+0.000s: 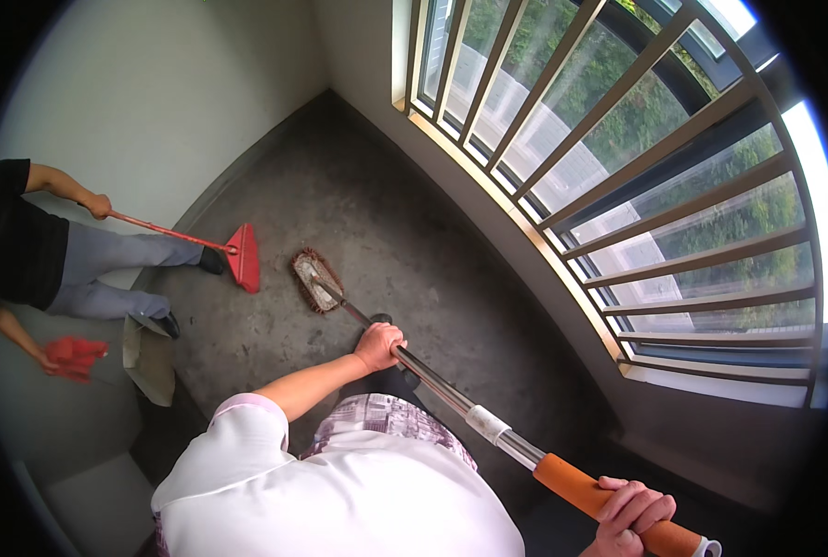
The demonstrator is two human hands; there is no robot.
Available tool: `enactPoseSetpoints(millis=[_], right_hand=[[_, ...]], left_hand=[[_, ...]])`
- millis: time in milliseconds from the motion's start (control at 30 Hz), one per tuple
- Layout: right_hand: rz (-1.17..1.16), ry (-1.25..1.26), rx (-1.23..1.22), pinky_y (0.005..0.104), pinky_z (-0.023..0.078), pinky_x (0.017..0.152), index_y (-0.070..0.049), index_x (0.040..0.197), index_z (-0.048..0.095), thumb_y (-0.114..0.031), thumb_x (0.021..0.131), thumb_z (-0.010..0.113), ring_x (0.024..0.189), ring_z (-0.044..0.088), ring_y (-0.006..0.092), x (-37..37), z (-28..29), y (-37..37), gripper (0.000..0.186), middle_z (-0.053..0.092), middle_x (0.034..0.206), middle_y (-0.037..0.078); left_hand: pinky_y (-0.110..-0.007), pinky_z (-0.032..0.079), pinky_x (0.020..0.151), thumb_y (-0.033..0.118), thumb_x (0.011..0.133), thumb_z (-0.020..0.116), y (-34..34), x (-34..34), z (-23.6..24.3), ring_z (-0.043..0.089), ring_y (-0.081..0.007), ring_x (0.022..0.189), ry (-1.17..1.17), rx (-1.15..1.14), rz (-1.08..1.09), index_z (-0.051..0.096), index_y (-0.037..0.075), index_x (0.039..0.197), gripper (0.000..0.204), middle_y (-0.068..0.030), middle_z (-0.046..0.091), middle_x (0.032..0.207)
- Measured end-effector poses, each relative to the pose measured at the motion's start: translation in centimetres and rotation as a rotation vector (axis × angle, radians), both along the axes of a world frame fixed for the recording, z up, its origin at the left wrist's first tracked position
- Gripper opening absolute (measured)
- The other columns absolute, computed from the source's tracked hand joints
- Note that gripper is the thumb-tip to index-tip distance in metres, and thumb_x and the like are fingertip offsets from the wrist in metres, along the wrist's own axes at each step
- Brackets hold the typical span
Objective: The person mops the concrete floor and stairs of a stairwell using a mop while descending the steps.
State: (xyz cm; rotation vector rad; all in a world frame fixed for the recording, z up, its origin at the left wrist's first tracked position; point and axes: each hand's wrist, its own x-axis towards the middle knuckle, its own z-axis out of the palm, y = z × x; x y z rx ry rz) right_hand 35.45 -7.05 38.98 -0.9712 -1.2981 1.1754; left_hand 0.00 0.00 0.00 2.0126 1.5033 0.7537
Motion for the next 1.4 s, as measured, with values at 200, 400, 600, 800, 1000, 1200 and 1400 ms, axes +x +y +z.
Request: enactPoseSetpoints(millis=[200, 400, 600, 800, 1000, 1200, 1400], right_hand=[[0.088, 0.123, 0.229, 0.0565, 0.039, 0.093, -0.012, 0.082, 0.041, -0.003, 0.076, 0.054, 0.077, 0.056, 0.0243, 2.1, 5.5, -2.8, 0.017, 0.048, 0.063, 0.004], [0.03, -0.015, 0.358, 0.053, 0.044, 0.087, -0.009, 0.094, 0.049, -0.007, 0.078, 0.049, 0.074, 0.054, 0.0253, 0.9, 9.3, -1.9, 0.016, 0.048, 0.068, 0.004], [-0.05, 0.197, 0.141, 0.0513, 0.044, 0.087, -0.01, 0.088, 0.048, -0.006, 0.077, 0.05, 0.072, 0.053, 0.0245, 0.3, 3.4, 1.0, 0.012, 0.047, 0.065, 0.005], [-0.395, 0.132, -0.104, 0.0445, 0.051, 0.081, -0.012, 0.072, 0.037, -0.01, 0.064, 0.056, 0.058, 0.053, 0.0179, -4.6, -5.3, 1.5, 0.021, 0.045, 0.055, 0.006], [-0.267, 0.188, -0.305, 0.0495, 0.044, 0.092, -0.012, 0.072, 0.039, -0.012, 0.065, 0.062, 0.073, 0.057, 0.022, -9.5, -10.1, 2.9, 0.024, 0.05, 0.063, 0.006], [-0.238, 0.083, 0.055, 0.0481, 0.045, 0.091, -0.013, 0.074, 0.039, -0.009, 0.069, 0.059, 0.065, 0.05, 0.018, -7.2, -1.9, 6.6, 0.021, 0.045, 0.061, 0.003], [-0.181, 0.054, 0.301, 0.0553, 0.043, 0.087, -0.014, 0.077, 0.041, -0.003, 0.075, 0.054, 0.069, 0.051, 0.0204, -15.0, 3.2, 13.3, 0.017, 0.044, 0.061, 0.002]], left_hand=[[-0.039, 0.043, 0.071, 0.02, 0.073, 0.057, 2.1, 8.0, 3.6, 0.055, -0.0277, 0.073, -0.095, 0.068, -0.152, 0.053, 0.01, 0.062, 0.015, -0.0084, 0.057, 0.069], [-0.04, 0.046, 0.072, 0.019, 0.066, 0.059, 4.7, 15.3, 3.7, 0.059, -0.0289, 0.077, -0.199, -0.053, -0.253, 0.055, 0.01, 0.06, 0.011, -0.0092, 0.06, 0.071], [-0.04, 0.045, 0.065, 0.02, 0.068, 0.061, 1.4, 8.3, -0.2, 0.058, -0.0294, 0.069, -0.155, -0.004, -0.132, 0.052, 0.011, 0.06, 0.014, -0.0075, 0.057, 0.066], [-0.04, 0.046, 0.071, 0.02, 0.065, 0.06, 0.2, -3.7, -4.6, 0.059, -0.0302, 0.076, 0.161, -0.176, -0.102, 0.057, 0.013, 0.064, 0.008, -0.0078, 0.061, 0.071], [-0.039, 0.042, 0.083, 0.021, 0.065, 0.062, 2.3, -12.7, -6.7, 0.059, -0.0254, 0.084, 0.54, -0.236, 0.036, 0.06, 0.016, 0.067, 0.006, -0.0046, 0.062, 0.076], [-0.037, 0.043, 0.077, 0.022, 0.073, 0.059, 13.2, -3.8, -0.6, 0.057, -0.0259, 0.073, 0.119, 0.074, -0.118, 0.057, 0.01, 0.064, 0.014, -0.0072, 0.057, 0.068], [-0.036, 0.043, 0.075, 0.021, 0.072, 0.06, 24.5, -0.2, 0.4, 0.056, -0.0254, 0.074, -0.087, 0.077, -0.218, 0.054, 0.012, 0.06, 0.016, -0.0067, 0.056, 0.067]])
